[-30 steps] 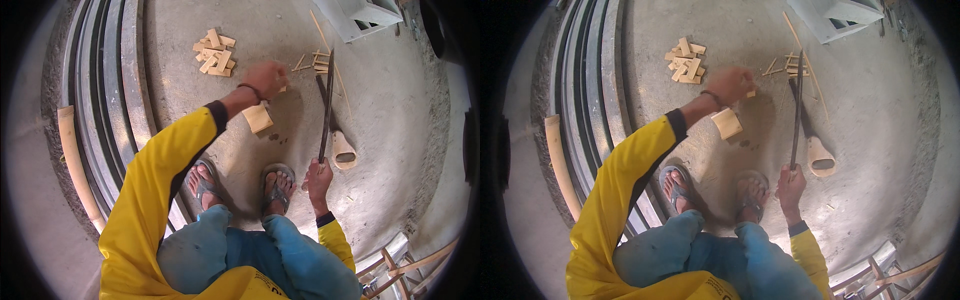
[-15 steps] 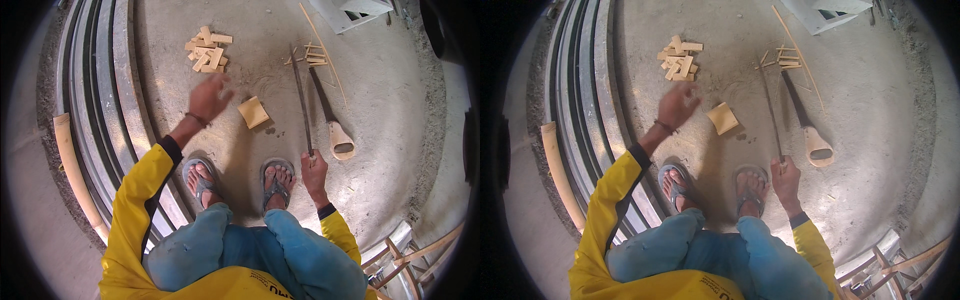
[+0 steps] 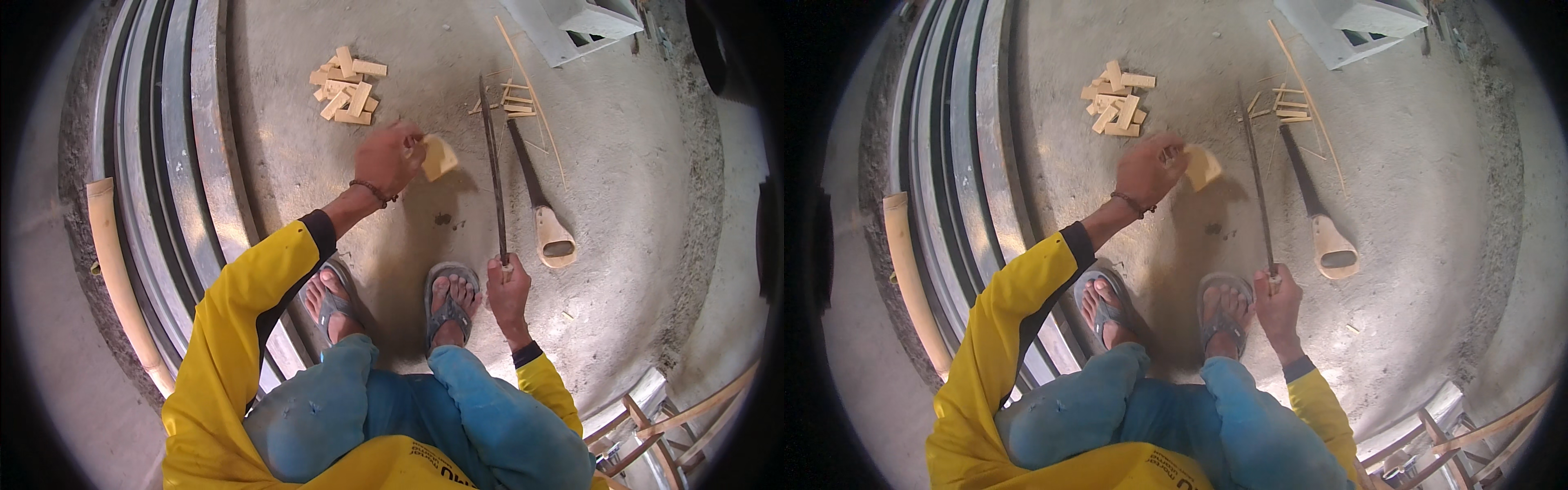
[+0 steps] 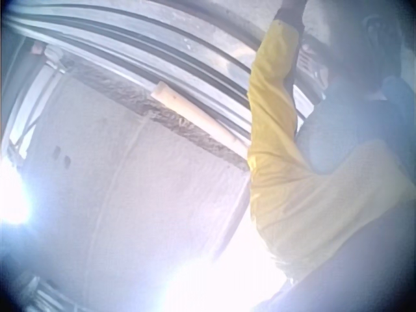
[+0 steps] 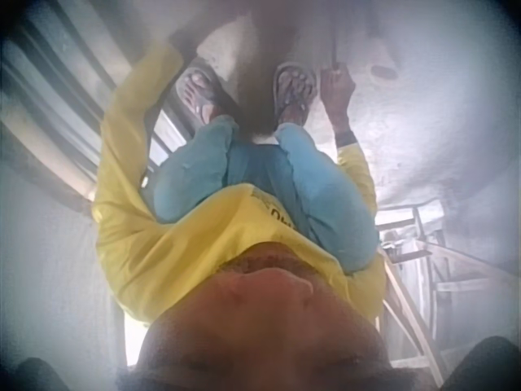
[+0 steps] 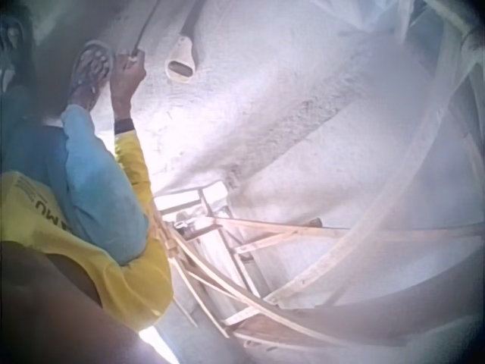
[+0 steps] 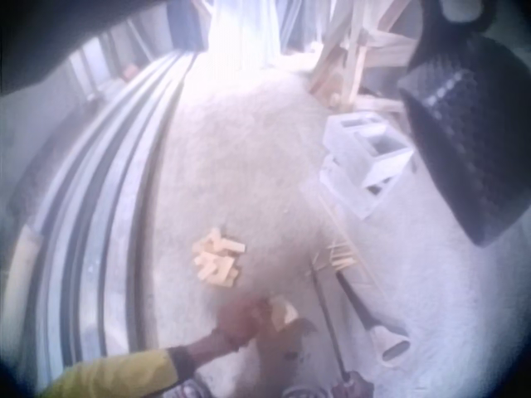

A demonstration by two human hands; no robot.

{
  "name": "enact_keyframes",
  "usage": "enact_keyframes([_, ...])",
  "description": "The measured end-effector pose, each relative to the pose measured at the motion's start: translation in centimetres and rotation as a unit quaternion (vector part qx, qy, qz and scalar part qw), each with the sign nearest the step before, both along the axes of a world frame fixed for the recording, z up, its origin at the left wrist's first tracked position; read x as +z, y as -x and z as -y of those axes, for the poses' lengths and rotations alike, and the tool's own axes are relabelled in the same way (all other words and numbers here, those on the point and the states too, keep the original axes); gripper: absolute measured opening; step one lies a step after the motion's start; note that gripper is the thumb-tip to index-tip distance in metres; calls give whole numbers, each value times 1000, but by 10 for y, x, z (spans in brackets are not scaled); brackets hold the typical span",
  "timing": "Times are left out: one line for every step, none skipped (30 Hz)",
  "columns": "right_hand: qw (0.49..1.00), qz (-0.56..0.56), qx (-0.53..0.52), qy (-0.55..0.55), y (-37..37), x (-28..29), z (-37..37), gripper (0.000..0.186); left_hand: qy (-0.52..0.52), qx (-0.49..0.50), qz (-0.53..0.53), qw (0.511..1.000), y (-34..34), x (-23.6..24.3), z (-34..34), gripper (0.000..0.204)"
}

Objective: The person uses a hand saw to cut a cylindrical piece of wood into smaller segments. They hold the wood with one hand and saw with the other, then place the cut pieces on the floor.

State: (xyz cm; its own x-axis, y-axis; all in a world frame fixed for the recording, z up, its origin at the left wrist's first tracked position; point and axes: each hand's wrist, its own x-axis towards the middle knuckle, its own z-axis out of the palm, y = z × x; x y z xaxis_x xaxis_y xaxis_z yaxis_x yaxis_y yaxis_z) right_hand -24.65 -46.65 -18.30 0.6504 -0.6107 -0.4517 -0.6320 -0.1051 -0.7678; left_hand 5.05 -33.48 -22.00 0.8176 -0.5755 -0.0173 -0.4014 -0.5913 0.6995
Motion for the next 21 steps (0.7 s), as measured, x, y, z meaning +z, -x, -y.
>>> enact_keyframes([1000,8,-4,5,-1,0,0,27,-2,19,-4,1000,-1,2,2,23])
enact_keyframes([1000,6,5,18,0,-3,2,26,-4,37,-8,999,-3,3,5,23])
enact_keyframes([999,5,17,31,2,-8,5,26,-7,58,-12,998,-4,3,6,23])
enact_keyframes([999,3,28,44,3,-11,6,26,3,63,-10,998,-4,0,7,23])
enact_keyframes([998,10,34,51,3,-12,6,25,14,69,-9,998,-5,-5,7,23])
enact_keyframes([997,18,40,58,-1,-10,6,23,23,73,-7,997,-4,-12,7,23])
enact_keyframes([997,26,45,64,-4,-8,5,22,11,62,19,998,-3,-18,4,23])
enact_keyframes([997,15,43,54,-6,-5,4,23,-2,50,46,998,-2,-24,1,22])
enact_keyframes([998,3,39,45,-7,-2,3,24,-13,37,72,997,-2,-24,-1,22])
enact_keyframes([999,-9,35,36,-8,0,3,26,-10,32,72,997,-2,-25,-3,22])
enact_keyframes([999,-7,38,36,-7,-2,4,26,-7,26,72,997,-1,-25,-5,22])
enact_keyframes([999,-5,38,36,-3,-4,3,25,-3,18,73,997,1,-23,-6,21])
enact_keyframes([999,-3,37,36,-1,-5,2,25,-13,9,71,997,2,-21,-8,21])
enact_keyframes([999,0,33,33,0,-5,1,25,-23,-1,69,997,4,-19,-11,21])
enact_keyframes([999,3,34,28,-2,-3,-1,25,-34,-7,67,997,5,-18,-14,21])
enact_keyframes([999,5,34,24,-2,-1,-2,26,-42,-6,64,997,6,-20,-17,21])
enact_keyframes([998,3,47,38,-1,-3,-2,26,-49,-5,62,997,7,-22,-20,21])
enact_keyframes([997,0,59,52,1,-5,-2,26,-56,-5,59,997,8,-22,-21,22])
enact_keyframes([995,-2,71,66,2,-7,-1,26,-51,-5,67,996,10,-22,-22,22])
enact_keyframes([995,-2,72,67,3,-8,-2,25,-47,-6,74,996,11,-22,-22,22])
enact_keyframes([995,-2,74,68,3,-9,-3,25,-43,-5,82,996,12,-23,-24,23])
